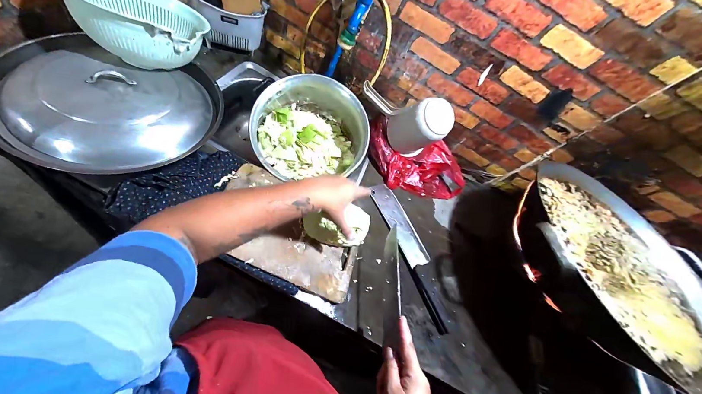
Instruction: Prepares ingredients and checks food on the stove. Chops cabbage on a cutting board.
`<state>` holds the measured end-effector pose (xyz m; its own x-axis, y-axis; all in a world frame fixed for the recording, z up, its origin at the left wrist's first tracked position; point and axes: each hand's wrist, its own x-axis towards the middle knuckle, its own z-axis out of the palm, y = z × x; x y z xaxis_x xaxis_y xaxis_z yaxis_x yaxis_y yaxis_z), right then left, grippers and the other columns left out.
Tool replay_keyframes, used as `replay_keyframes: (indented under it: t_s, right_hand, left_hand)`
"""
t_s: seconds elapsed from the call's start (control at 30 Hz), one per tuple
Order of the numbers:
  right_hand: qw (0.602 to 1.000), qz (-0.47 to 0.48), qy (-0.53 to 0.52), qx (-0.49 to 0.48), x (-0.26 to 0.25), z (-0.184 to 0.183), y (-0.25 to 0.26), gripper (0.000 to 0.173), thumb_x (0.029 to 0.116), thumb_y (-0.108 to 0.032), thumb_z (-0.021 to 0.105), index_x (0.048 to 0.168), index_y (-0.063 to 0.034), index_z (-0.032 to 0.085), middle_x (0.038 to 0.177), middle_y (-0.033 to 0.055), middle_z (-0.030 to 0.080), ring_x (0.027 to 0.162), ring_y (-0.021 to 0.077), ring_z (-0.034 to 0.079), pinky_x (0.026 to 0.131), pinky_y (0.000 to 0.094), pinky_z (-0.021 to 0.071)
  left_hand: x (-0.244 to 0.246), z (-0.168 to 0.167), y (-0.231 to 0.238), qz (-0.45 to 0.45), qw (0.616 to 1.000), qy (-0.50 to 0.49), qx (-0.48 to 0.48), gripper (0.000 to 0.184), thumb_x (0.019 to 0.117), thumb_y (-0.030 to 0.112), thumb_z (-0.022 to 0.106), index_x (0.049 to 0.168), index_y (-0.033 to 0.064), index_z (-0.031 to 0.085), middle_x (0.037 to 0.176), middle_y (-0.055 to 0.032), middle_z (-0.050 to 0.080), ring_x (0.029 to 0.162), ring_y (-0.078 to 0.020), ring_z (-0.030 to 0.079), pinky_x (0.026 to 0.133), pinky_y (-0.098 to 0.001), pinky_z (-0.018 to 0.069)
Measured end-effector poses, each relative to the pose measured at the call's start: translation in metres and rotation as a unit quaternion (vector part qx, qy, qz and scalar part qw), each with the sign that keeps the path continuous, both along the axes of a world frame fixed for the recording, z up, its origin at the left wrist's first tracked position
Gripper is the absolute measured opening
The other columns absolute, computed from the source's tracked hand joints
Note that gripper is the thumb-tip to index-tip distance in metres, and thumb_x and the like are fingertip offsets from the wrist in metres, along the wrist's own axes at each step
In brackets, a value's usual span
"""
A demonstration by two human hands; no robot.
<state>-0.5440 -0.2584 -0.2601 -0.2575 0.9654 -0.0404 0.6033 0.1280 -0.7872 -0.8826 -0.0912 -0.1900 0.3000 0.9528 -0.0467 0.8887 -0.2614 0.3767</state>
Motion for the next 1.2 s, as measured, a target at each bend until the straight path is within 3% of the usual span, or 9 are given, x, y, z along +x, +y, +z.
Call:
replay_keyframes:
  t_s: [0.17, 0.23, 0.4, 0.57, 0.67, 0.73, 0.83, 0.93, 1.2]
  right_hand:
    - [0.999, 0.032, 0.005, 0.004, -0.015, -0.013, 0.019, 0.06, 0.1047, -0.009, 0.047, 0.163, -0.0156, 0.032, 0.082, 0.011, 0.069, 0.045, 0.0098, 0.05, 0.047, 0.0319, 0.0504]
    - [0.999, 0.043, 0.01, 0.012, -0.023, -0.012, 0.022, 0.062, 0.1037, -0.009, 0.048, 0.163, -0.0167, 0.032, 0.08, 0.0099, 0.068, 0.045, 0.0097, 0.049, 0.047, 0.0321, 0.0498]
    - [0.991, 0.121, 0.01, 0.054, -0.054, -0.01, 0.017, 0.065, 0.0997, -0.007, 0.047, 0.162, -0.0112, 0.032, 0.076, 0.0089, 0.067, 0.045, 0.0111, 0.052, 0.047, 0.0343, 0.0521]
    - [0.967, 0.246, -0.006, 0.064, -0.093, -0.004, -0.003, 0.062, 0.0999, -0.007, 0.047, 0.161, -0.0082, 0.035, 0.075, 0.0081, 0.068, 0.05, 0.0125, 0.057, 0.052, 0.0356, 0.0551]
    - [0.957, 0.284, -0.028, 0.059, -0.109, -0.002, -0.014, 0.06, 0.1027, -0.01, 0.047, 0.161, -0.0087, 0.034, 0.068, 0.0056, 0.064, 0.048, 0.0114, 0.054, 0.051, 0.0346, 0.054]
    - [0.957, 0.281, -0.043, 0.059, -0.118, 0.002, -0.021, 0.061, 0.102, -0.009, 0.047, 0.161, -0.0073, 0.033, 0.064, 0.0049, 0.062, 0.046, 0.0116, 0.053, 0.048, 0.0348, 0.0526]
    - [0.958, 0.265, -0.09, 0.062, -0.133, 0.01, -0.027, 0.06, 0.1035, -0.009, 0.046, 0.162, -0.0068, 0.031, 0.067, 0.0068, 0.064, 0.048, 0.0144, 0.056, 0.05, 0.0377, 0.0548]
    - [0.957, 0.25, -0.132, 0.063, -0.156, 0.007, -0.029, 0.06, 0.1033, -0.008, 0.044, 0.162, -0.0066, 0.03, 0.068, 0.0102, 0.067, 0.052, 0.0217, 0.063, 0.054, 0.0453, 0.0575]
    - [0.951, 0.218, -0.217, -0.023, -0.207, 0.005, -0.011, 0.06, 0.1076, -0.011, 0.039, 0.165, -0.0163, 0.023, 0.089, 0.0192, 0.073, 0.076, 0.0356, 0.072, 0.074, 0.0566, 0.0589]
  left_hand:
    - [0.008, -0.035, -0.015, 0.033, 0.999, 0.008, -0.028, 0.088, 0.0679, 0.033, 0.095, 0.143, 0.013, 0.054, 0.125, -0.0217, 0.064, 0.112, -0.0402, 0.065, 0.093, -0.062, 0.0522]
    - [-0.002, -0.031, -0.031, 0.047, 0.999, 0.006, -0.02, 0.086, 0.0669, 0.032, 0.095, 0.14, 0.0091, 0.055, 0.12, -0.0218, 0.065, 0.109, -0.04, 0.065, 0.09, -0.0612, 0.0528]
    - [-0.054, -0.003, -0.113, 0.11, 0.994, 0.009, -0.001, 0.087, 0.0658, 0.029, 0.096, 0.142, 0.0139, 0.056, 0.119, -0.016, 0.07, 0.107, -0.0367, 0.068, 0.09, -0.061, 0.0538]
    - [-0.102, -0.025, -0.172, 0.202, 0.979, 0.033, -0.021, 0.082, 0.0667, 0.039, 0.094, 0.137, 0.0142, 0.06, 0.118, -0.0146, 0.07, 0.108, -0.035, 0.068, 0.091, -0.059, 0.054]
    - [-0.11, -0.039, -0.186, 0.24, 0.969, -0.043, -0.026, 0.104, 0.0671, 0.046, 0.095, 0.154, 0.0147, 0.046, 0.138, -0.0194, 0.06, 0.124, -0.038, 0.061, 0.103, -0.0598, 0.0486]
    - [-0.109, -0.044, -0.191, 0.263, 0.961, -0.085, -0.007, 0.11, 0.0684, 0.052, 0.093, 0.158, 0.0152, 0.039, 0.144, -0.02, 0.057, 0.128, -0.0384, 0.058, 0.106, -0.0599, 0.047]
    - [-0.109, -0.06, -0.192, 0.27, 0.956, -0.108, 0.04, 0.088, 0.0777, 0.057, 0.083, 0.146, 0.0115, 0.053, 0.142, -0.0161, 0.059, 0.132, -0.0352, 0.056, 0.109, -0.0589, 0.0451]
    - [-0.11, -0.068, -0.189, 0.26, 0.958, -0.108, 0.06, 0.078, 0.0808, 0.056, 0.081, 0.14, 0.01, 0.058, 0.138, -0.0145, 0.062, 0.132, -0.0341, 0.056, 0.109, -0.0571, 0.0453]
    - [-0.107, -0.071, -0.194, 0.258, 0.956, -0.104, 0.094, 0.086, 0.0782, 0.064, 0.08, 0.141, 0.0095, 0.057, 0.135, -0.0168, 0.063, 0.13, -0.0361, 0.058, 0.108, -0.0576, 0.0457]
